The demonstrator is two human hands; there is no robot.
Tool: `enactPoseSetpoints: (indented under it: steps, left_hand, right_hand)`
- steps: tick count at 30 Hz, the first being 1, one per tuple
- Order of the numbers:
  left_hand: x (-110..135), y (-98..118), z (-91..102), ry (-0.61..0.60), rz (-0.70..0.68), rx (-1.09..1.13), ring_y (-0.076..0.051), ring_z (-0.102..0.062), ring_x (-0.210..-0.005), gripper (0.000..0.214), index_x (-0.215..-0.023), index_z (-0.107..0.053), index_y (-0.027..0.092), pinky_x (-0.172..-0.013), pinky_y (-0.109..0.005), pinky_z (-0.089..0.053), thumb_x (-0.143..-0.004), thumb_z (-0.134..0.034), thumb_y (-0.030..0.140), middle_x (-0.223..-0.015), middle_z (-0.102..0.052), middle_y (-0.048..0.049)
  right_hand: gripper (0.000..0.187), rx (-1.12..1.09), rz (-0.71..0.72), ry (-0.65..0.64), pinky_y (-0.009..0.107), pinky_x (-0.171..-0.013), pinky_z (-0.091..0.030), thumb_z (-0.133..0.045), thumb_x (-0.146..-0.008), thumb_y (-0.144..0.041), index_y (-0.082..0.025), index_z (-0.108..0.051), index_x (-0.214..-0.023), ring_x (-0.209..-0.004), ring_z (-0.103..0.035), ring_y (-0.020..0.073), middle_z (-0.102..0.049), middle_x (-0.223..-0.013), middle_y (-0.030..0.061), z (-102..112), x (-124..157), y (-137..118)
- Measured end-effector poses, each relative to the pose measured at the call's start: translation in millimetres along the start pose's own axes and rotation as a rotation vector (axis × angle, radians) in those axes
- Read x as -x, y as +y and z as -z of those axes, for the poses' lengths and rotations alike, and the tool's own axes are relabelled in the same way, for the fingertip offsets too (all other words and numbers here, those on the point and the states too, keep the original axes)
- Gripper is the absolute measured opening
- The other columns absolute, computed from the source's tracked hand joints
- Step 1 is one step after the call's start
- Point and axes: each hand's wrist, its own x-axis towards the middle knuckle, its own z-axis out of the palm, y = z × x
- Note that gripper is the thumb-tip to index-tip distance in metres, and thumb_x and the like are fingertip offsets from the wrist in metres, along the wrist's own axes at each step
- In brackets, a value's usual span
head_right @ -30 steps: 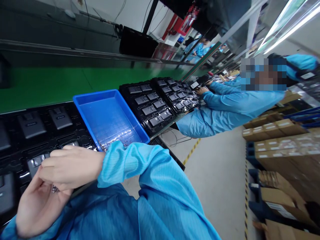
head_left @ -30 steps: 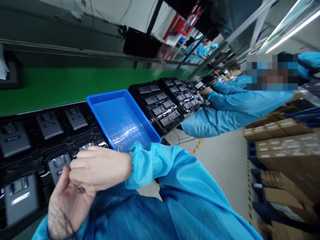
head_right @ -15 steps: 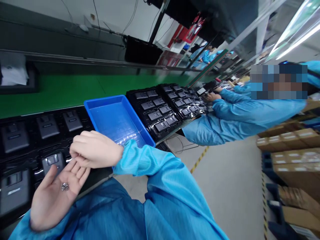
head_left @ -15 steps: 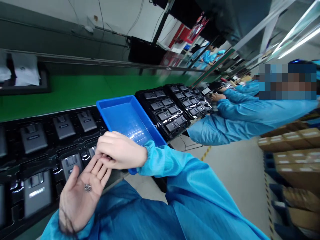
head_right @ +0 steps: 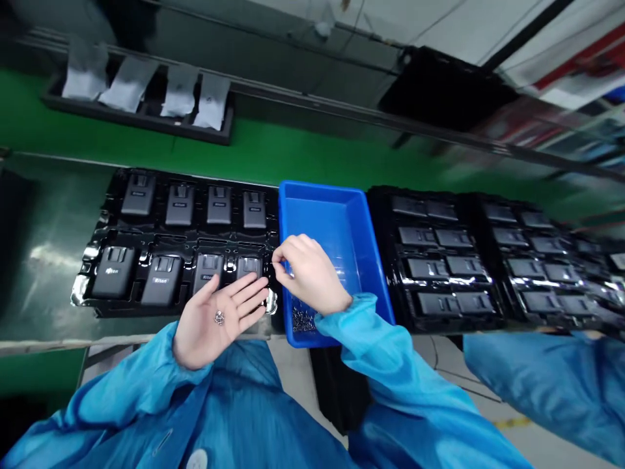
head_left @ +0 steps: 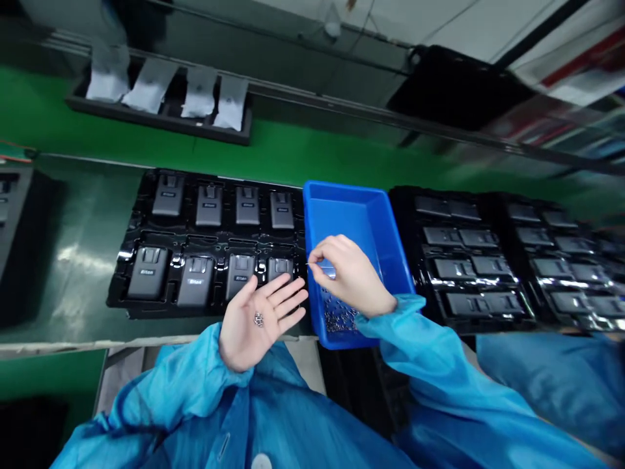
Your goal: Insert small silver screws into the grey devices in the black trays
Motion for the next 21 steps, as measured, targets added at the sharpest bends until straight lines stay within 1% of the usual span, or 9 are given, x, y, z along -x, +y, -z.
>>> enactPoseSetpoints:
  steps: [5,9,12,16,19,21]
  left_hand:
    - [3.7,-3.1,1.3,0.046,-0.01,0.049,-0.031,-0.065,-0.123,0.066,-0.151,-0.042,0.002,-0.107,-0.047,-0.046,-0.105,-0.032,0.048,-0.142,-0.061,-0.0229]
    - [4.1,-3.6,2.5,0.063,-0.011,0.066,-0.032,-0.063,-0.127,0.065,-0.148,-0.046,0.003,-0.112,-0.05,-0.042,-0.105,-0.032,0.049,-0.143,-0.06,-0.022]
    - [3.5,-3.0,1.9,0.066,-0.014,0.068,-0.033,-0.059,-0.131,0.065,-0.147,-0.046,0.002,-0.115,-0.051,-0.039,-0.105,-0.033,0.049,-0.145,-0.058,-0.0216]
    - [3.2,-0.4,-0.3,0.08,-0.013,0.083,-0.033,-0.054,-0.138,0.068,-0.149,-0.044,-0.001,-0.118,-0.048,-0.038,-0.104,-0.032,0.049,-0.148,-0.056,-0.0219]
    - [3.7,0.6,-0.4,0.076,-0.005,0.115,-0.031,-0.048,-0.144,0.07,-0.152,-0.04,-0.001,-0.12,-0.044,-0.036,-0.104,-0.03,0.049,-0.15,-0.054,-0.0229]
    - [3.8,0.4,1.0,0.063,-0.001,0.133,-0.031,-0.047,-0.145,0.072,-0.153,-0.038,0.0,-0.12,-0.043,-0.035,-0.103,-0.029,0.05,-0.151,-0.052,-0.0233]
  right_hand:
    - [0.01,0.08,0.002,-0.093,0.036,-0.075,-0.039,-0.053,-0.091,-0.014,-0.02,-0.058,-0.084,-0.082,-0.051,0.0214,-0.064,-0.085,0.0056,-22.3,-7.7,3.7]
    - [0.012,0.221,0.059,-0.121,0.036,-0.072,-0.036,-0.053,-0.092,-0.013,-0.019,-0.059,-0.083,-0.08,-0.049,0.0216,-0.065,-0.083,0.0058,-28.0,-13.7,5.2]
    - [0.017,0.338,0.129,-0.102,0.037,-0.071,-0.033,-0.05,-0.095,-0.012,-0.019,-0.061,-0.083,-0.079,-0.047,0.0222,-0.064,-0.081,0.0064,-27.6,-16.4,1.3]
    - [0.02,0.447,0.186,-0.049,0.037,-0.072,-0.033,-0.049,-0.099,-0.016,-0.018,-0.064,-0.086,-0.081,-0.047,0.0228,-0.064,-0.081,0.0065,-29.9,-11.8,-4.4]
    - [0.016,0.418,0.16,-0.01,0.036,-0.074,-0.037,-0.051,-0.1,-0.018,-0.019,-0.066,-0.093,-0.085,-0.051,0.0226,-0.068,-0.086,0.0062,-33.2,0.5,-5.5]
    - [0.016,0.36,0.136,-0.013,0.036,-0.076,-0.04,-0.052,-0.099,-0.017,-0.019,-0.067,-0.103,-0.089,-0.056,0.0225,-0.07,-0.091,0.0066,-33.9,10.6,-5.4]
